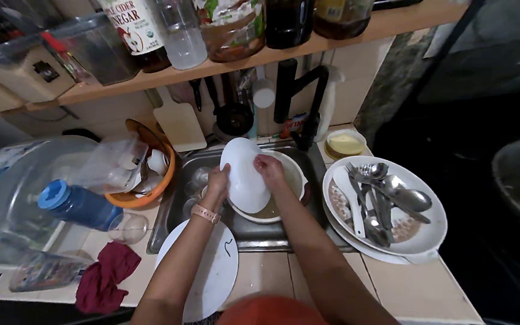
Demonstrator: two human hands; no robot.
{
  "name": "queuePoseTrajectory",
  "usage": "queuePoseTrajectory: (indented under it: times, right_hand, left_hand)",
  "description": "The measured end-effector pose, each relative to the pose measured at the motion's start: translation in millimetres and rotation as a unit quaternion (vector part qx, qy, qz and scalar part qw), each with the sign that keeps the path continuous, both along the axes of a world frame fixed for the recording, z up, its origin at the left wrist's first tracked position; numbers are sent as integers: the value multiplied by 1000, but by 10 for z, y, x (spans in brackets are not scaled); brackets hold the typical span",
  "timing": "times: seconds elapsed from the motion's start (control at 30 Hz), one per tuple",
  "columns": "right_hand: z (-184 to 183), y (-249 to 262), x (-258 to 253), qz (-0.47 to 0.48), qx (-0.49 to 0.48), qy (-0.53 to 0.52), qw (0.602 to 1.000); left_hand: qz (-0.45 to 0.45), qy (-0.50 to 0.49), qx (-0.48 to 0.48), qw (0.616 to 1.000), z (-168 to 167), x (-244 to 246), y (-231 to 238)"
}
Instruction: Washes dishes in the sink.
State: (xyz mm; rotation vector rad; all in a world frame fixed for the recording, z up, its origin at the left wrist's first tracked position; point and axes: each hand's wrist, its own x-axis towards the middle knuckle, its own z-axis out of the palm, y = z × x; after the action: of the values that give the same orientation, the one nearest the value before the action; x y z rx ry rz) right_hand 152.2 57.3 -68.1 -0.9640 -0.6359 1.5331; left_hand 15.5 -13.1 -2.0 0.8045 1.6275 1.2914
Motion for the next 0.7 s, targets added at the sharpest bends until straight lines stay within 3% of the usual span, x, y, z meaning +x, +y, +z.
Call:
queuePoseTrajectory:
  times: [0.07,0.13,0.23,0.37,0.43,0.5,0.6,0.63,0.7]
  right_hand:
    - [222,-5,-72,59,111,-231,965]
    - [381,-88,-129,81,242,-386,886]
    - [361,-331,-239,88,394,-447,798]
    - [63,-789,-281,105,489,-447,741]
    - [-128,-940,-223,109,445,-465,758]
    - [-245,-983,-94,188,325,-509,775]
    - [-318,-801,103,374,65,-560,736]
    - [-362,-731,152,379,2,-550,744]
    - [-358,-640,229,296,-83,-506,805]
  left_hand:
    - [-14,10,-8,1000,30,41,-5]
    - [-19,12,-9,1000,89,64,4]
    - [-31,15,8,999,135,23,35]
    - [-16,5,24,1000,165,-40,52]
    - [-14,2,32,999,192,-89,31]
    - [-12,19,36,999,246,-131,0]
    - [-12,51,33,998,295,-211,-23]
    - [-8,52,32,998,302,-229,-28]
    - [0,52,38,998,289,-236,-22]
